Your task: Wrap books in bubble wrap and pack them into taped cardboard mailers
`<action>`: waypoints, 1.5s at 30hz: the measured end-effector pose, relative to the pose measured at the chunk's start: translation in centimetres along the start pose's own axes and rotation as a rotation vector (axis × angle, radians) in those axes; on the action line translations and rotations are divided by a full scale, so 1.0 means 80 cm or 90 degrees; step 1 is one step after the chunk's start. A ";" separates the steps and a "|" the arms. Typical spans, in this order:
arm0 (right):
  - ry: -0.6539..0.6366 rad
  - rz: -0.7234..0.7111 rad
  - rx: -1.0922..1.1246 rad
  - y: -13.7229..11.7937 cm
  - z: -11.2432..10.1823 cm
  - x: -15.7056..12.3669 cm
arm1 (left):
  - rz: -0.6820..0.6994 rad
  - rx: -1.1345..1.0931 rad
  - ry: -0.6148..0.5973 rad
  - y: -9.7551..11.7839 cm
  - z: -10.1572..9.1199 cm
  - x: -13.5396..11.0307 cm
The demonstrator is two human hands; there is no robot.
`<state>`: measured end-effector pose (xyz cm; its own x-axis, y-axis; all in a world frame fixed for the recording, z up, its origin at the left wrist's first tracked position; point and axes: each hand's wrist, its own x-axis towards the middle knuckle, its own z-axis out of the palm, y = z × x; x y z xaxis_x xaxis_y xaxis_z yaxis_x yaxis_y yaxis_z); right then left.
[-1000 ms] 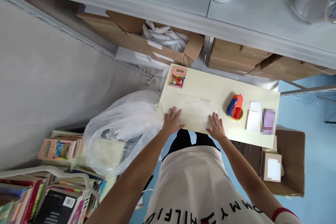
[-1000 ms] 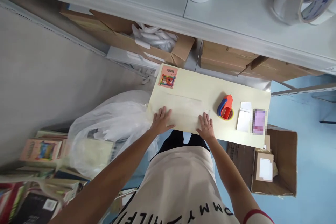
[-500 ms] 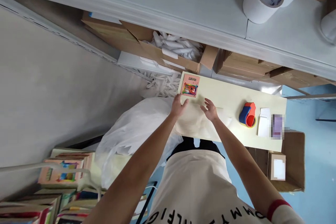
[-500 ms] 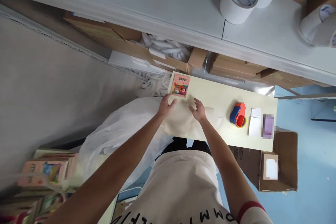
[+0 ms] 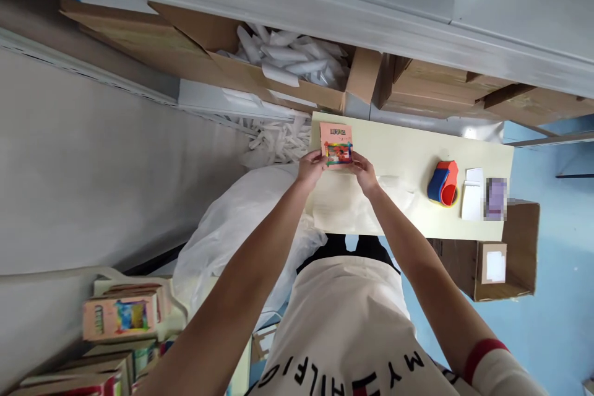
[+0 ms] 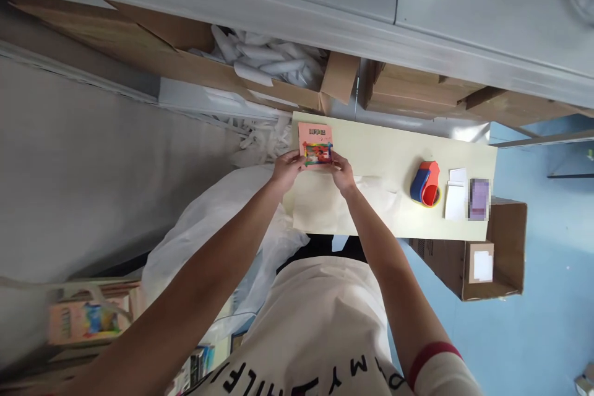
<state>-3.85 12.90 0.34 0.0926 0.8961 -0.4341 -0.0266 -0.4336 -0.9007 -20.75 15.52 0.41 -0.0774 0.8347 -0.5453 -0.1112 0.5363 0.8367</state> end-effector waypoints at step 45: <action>0.150 0.005 -0.178 0.133 -0.230 -0.170 | 0.264 0.759 -0.203 -0.157 0.190 -0.215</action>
<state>12.93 -5.64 -3.03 0.3206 0.8601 -0.3967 0.2418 -0.4793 -0.8437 -2.99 -3.69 0.10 0.3624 0.8684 -0.3385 0.8199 -0.1244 0.5588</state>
